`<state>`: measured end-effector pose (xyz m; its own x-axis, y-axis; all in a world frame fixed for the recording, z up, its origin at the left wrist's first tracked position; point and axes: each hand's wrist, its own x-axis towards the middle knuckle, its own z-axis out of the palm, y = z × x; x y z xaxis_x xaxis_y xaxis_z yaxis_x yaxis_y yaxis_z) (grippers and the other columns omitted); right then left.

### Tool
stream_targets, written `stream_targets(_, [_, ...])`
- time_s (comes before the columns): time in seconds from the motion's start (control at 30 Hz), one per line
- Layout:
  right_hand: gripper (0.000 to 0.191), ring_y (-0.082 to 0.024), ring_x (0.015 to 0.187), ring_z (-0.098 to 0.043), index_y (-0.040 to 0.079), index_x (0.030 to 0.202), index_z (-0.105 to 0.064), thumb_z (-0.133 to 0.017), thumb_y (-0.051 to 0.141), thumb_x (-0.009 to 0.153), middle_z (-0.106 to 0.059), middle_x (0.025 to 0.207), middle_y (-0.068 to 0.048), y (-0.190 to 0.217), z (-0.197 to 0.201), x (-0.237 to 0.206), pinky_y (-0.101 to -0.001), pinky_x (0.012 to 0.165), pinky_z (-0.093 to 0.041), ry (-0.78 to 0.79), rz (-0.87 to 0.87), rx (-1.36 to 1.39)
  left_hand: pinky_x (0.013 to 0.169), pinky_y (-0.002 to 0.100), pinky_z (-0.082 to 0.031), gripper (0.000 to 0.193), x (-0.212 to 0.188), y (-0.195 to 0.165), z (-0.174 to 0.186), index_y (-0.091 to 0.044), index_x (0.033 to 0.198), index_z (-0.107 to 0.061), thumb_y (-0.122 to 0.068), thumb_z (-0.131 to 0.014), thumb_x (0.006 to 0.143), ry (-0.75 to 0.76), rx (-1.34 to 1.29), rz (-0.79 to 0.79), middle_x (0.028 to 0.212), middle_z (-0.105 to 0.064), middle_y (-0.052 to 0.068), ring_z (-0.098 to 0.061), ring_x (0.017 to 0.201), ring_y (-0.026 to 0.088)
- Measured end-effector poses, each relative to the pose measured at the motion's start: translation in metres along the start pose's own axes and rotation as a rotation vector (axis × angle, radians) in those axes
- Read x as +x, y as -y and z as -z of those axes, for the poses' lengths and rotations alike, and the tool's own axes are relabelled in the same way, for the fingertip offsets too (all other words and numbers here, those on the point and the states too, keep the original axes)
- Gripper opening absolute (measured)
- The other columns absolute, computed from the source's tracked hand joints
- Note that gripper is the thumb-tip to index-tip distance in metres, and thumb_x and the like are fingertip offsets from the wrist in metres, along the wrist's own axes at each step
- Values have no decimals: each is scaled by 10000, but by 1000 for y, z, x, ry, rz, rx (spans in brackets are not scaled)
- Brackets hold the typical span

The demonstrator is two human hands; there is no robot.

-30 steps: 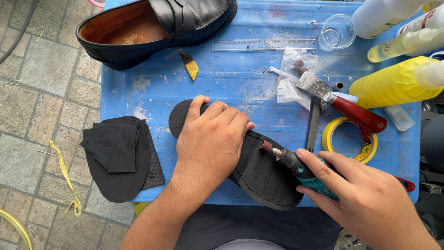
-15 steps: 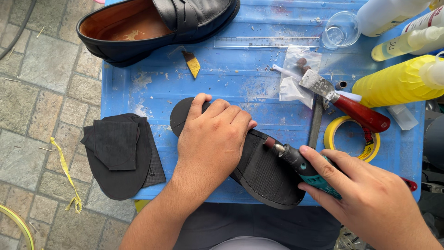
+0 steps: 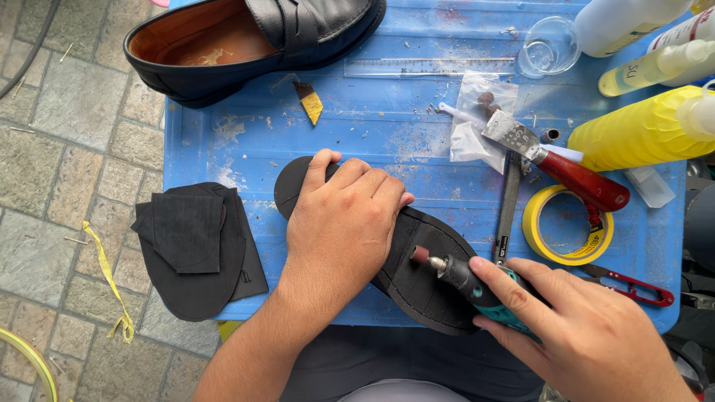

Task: The person uses a rotary tool to grind the sole of a black shoe. They hold the shoe with one hand and operate the tool with the other, working along the edges and surface of the sole.

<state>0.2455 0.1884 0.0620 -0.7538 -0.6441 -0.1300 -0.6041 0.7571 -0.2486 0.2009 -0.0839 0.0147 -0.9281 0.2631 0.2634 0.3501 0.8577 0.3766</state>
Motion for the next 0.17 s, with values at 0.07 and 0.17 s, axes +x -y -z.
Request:
stream_targets(0.07, [763,-246,820,-706,217,1447,-614,-829,427,745,-693,1107,-74,-1,-3,-5,-359,697,-544,19,28,22,1092,486,-370,195,-1,0,0,-126,899,-722,-262,-628,1001,-1,3,6,901,-715,-1,-652,961,205])
stream_targets(0.17, [769,-243,808,-701,246,1472,-612,-834,483,776,-690,1124,-74,-4,-15,-12,-350,697,-544,30,119,44,1093,484,-370,194,1,-1,-2,-128,900,-725,-268,-631,997,7,17,9,905,-718,-1,-652,963,204])
